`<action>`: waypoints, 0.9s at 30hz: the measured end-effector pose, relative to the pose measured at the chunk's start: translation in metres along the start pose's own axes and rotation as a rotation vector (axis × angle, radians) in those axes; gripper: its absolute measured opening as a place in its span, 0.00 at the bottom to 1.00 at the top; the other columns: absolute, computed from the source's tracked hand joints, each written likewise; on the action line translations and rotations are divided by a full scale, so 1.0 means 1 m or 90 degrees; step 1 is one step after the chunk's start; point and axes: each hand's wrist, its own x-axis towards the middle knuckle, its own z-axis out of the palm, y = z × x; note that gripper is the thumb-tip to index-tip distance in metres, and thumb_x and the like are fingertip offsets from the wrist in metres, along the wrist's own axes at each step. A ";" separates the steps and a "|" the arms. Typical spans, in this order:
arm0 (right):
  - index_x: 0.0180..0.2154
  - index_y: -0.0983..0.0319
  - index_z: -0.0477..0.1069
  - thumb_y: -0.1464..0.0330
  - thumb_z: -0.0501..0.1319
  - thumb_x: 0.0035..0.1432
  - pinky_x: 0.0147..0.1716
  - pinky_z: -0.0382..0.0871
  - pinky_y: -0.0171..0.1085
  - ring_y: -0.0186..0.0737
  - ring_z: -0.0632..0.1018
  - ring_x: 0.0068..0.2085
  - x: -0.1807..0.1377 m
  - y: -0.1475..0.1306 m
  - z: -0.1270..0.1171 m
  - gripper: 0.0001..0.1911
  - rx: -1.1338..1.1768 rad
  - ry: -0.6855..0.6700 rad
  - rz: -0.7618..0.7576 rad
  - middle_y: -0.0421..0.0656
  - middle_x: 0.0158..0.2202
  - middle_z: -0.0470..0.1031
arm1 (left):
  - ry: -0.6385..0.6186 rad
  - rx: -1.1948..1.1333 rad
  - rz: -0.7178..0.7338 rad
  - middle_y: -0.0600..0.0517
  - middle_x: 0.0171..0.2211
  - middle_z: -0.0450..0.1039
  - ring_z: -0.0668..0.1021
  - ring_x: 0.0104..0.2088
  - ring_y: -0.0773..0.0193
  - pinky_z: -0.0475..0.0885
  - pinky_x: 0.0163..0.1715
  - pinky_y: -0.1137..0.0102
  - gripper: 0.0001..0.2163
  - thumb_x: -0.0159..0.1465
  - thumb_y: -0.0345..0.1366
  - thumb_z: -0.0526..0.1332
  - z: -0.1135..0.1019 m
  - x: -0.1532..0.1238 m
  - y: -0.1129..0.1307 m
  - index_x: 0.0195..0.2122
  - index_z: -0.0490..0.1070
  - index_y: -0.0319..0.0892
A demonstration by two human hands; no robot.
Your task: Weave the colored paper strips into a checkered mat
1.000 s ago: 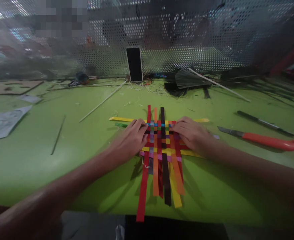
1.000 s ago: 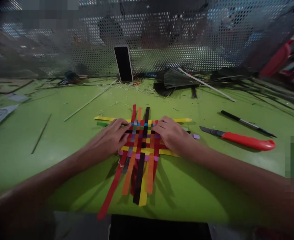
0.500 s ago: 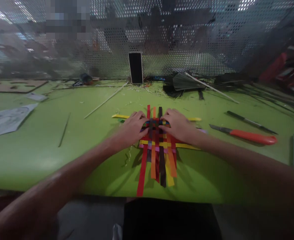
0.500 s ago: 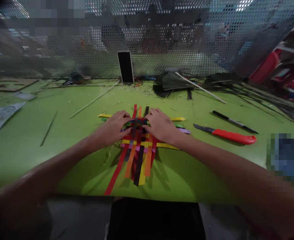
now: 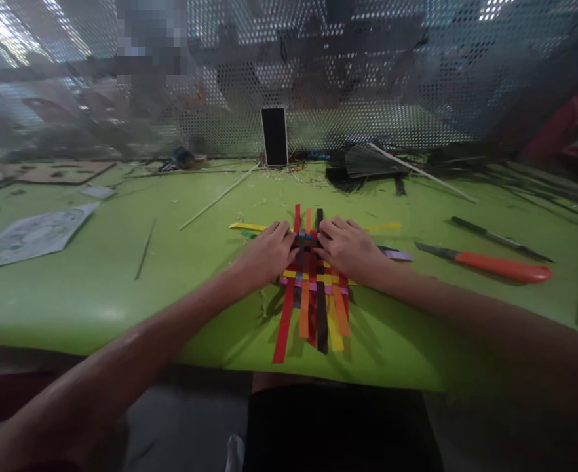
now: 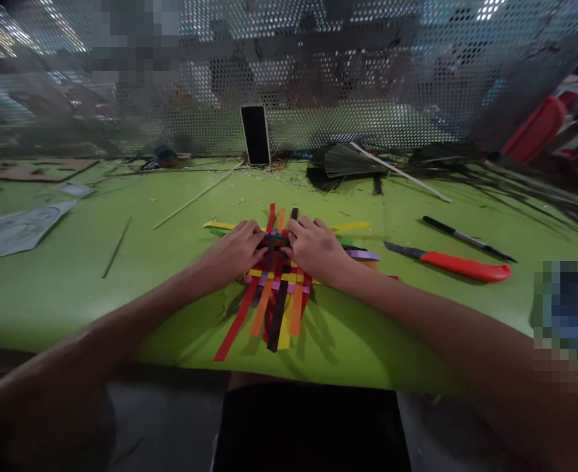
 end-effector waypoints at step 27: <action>0.43 0.68 0.80 0.67 0.58 0.71 0.50 0.68 0.50 0.55 0.74 0.51 0.002 -0.003 0.003 0.14 0.098 0.008 0.083 0.57 0.49 0.77 | 0.010 -0.062 -0.036 0.38 0.50 0.71 0.72 0.53 0.45 0.70 0.55 0.51 0.13 0.73 0.40 0.56 0.006 0.014 -0.013 0.50 0.71 0.35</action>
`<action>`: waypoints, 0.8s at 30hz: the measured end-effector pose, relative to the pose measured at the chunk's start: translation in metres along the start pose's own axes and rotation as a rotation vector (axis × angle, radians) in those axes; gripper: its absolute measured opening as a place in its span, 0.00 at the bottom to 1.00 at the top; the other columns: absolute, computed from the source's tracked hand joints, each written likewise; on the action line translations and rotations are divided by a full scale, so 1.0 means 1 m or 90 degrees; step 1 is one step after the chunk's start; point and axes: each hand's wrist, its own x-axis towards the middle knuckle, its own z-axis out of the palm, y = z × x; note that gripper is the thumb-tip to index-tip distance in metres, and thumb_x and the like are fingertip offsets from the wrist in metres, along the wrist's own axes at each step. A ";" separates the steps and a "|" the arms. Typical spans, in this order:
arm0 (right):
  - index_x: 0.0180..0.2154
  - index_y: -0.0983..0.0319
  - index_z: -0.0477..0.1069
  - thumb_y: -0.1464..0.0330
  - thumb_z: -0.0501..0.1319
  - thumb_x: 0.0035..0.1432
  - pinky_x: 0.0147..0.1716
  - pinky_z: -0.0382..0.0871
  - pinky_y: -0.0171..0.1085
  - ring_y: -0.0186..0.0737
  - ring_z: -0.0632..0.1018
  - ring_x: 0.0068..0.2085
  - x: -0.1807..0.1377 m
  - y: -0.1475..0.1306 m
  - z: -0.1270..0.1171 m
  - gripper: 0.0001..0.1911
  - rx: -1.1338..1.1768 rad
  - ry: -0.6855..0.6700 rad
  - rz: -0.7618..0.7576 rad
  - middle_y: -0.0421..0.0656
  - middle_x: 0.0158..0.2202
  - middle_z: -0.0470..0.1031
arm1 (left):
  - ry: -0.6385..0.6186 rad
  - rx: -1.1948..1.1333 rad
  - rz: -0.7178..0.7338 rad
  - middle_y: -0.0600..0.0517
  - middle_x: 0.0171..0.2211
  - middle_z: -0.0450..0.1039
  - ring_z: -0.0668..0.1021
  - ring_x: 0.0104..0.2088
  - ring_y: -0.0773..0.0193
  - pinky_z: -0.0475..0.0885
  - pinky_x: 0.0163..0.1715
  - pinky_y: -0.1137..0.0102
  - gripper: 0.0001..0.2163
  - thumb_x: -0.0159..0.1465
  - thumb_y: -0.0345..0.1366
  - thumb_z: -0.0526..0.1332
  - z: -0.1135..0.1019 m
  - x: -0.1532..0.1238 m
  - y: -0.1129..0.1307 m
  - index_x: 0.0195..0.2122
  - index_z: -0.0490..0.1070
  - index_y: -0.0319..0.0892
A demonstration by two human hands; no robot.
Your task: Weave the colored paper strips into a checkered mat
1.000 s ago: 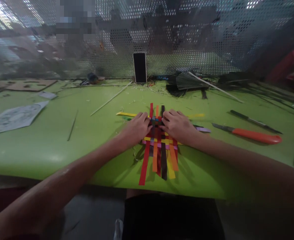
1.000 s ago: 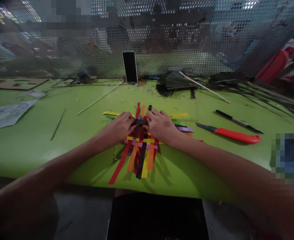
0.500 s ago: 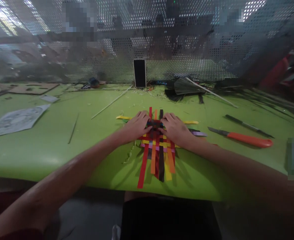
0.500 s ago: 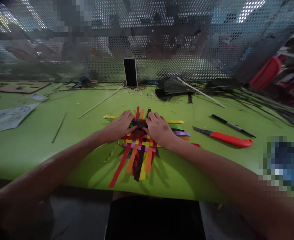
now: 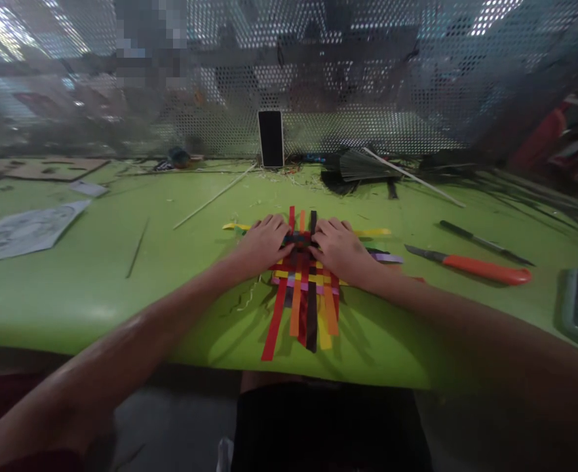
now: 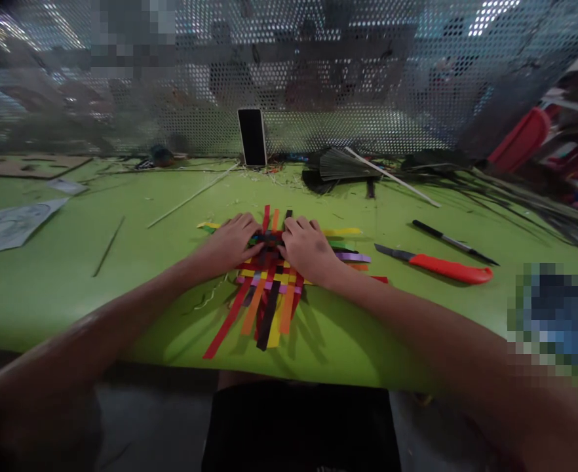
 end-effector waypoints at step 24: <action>0.41 0.62 0.82 0.71 0.61 0.64 0.46 0.71 0.46 0.50 0.80 0.43 -0.016 0.089 -0.026 0.10 0.135 0.080 0.029 0.49 0.40 0.82 | -0.054 -0.205 -0.019 0.42 0.41 0.73 0.74 0.43 0.53 0.71 0.45 0.61 0.24 0.66 0.59 0.58 -0.029 -0.004 -0.063 0.38 0.74 0.39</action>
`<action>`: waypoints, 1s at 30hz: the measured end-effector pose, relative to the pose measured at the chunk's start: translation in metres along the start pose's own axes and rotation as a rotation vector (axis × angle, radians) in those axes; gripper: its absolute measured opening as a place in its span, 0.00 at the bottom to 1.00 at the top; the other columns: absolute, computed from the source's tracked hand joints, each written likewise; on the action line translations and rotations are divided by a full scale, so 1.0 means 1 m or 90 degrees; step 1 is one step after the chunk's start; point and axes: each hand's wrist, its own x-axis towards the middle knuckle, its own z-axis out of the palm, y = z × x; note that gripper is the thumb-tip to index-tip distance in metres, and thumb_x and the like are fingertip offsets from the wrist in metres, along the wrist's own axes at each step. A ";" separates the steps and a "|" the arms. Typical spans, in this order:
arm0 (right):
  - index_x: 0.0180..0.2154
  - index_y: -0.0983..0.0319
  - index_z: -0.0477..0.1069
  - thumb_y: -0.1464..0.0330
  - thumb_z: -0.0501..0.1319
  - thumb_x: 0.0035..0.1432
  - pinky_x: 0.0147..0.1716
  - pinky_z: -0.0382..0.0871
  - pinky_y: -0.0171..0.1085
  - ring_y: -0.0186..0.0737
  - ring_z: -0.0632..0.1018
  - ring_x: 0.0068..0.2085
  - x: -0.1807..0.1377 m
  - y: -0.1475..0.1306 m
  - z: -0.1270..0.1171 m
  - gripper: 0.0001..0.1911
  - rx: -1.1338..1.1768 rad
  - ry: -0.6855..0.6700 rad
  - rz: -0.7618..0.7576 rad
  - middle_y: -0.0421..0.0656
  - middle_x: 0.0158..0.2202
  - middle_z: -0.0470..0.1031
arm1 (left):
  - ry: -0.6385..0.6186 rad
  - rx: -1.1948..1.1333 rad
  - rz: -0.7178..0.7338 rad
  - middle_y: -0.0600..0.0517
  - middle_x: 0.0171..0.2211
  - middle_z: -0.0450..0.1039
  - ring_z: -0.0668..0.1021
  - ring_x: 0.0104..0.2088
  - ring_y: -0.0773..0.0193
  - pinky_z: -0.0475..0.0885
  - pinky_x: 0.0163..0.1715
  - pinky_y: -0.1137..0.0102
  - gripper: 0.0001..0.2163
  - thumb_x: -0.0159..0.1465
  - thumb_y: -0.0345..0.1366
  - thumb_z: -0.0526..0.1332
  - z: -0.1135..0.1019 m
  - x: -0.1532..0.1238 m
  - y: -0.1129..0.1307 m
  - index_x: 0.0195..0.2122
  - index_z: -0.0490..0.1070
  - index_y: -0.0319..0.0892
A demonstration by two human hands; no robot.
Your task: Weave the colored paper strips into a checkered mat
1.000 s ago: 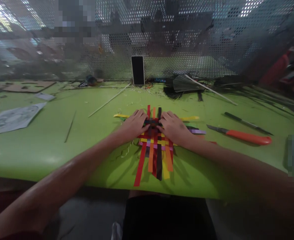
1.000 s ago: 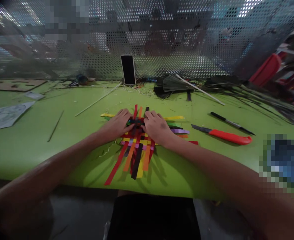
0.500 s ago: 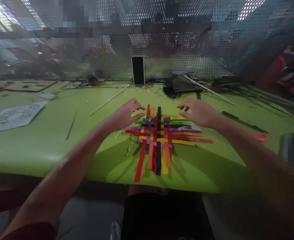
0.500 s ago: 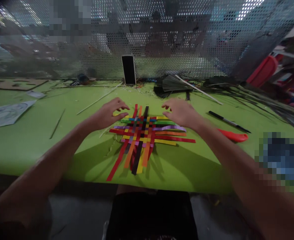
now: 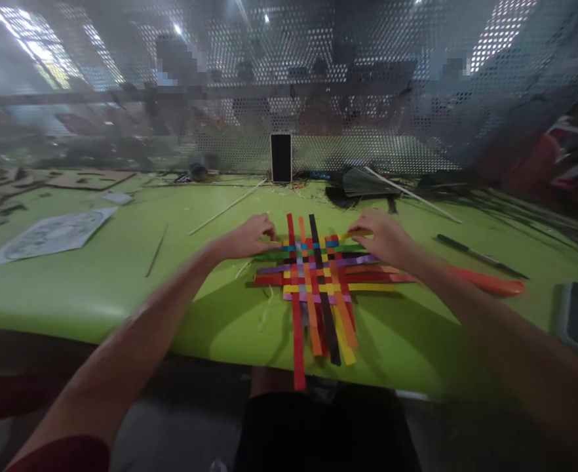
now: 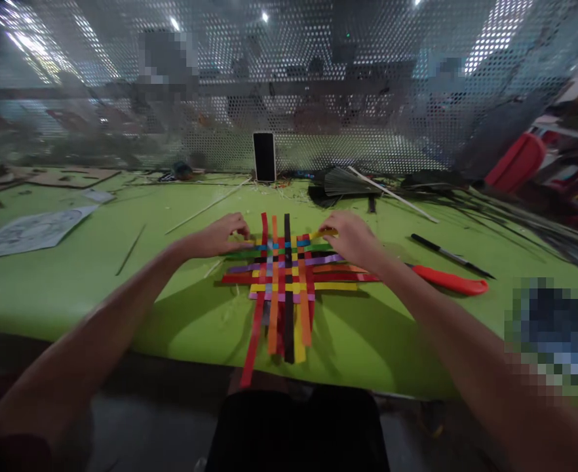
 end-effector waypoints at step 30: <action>0.41 0.62 0.81 0.75 0.66 0.60 0.52 0.74 0.47 0.50 0.79 0.51 -0.023 -0.074 -0.014 0.08 0.177 -0.223 -0.157 0.51 0.48 0.80 | -0.051 0.085 0.209 0.44 0.49 0.76 0.79 0.50 0.52 0.75 0.50 0.60 0.08 0.72 0.41 0.63 0.028 -0.035 0.118 0.44 0.77 0.42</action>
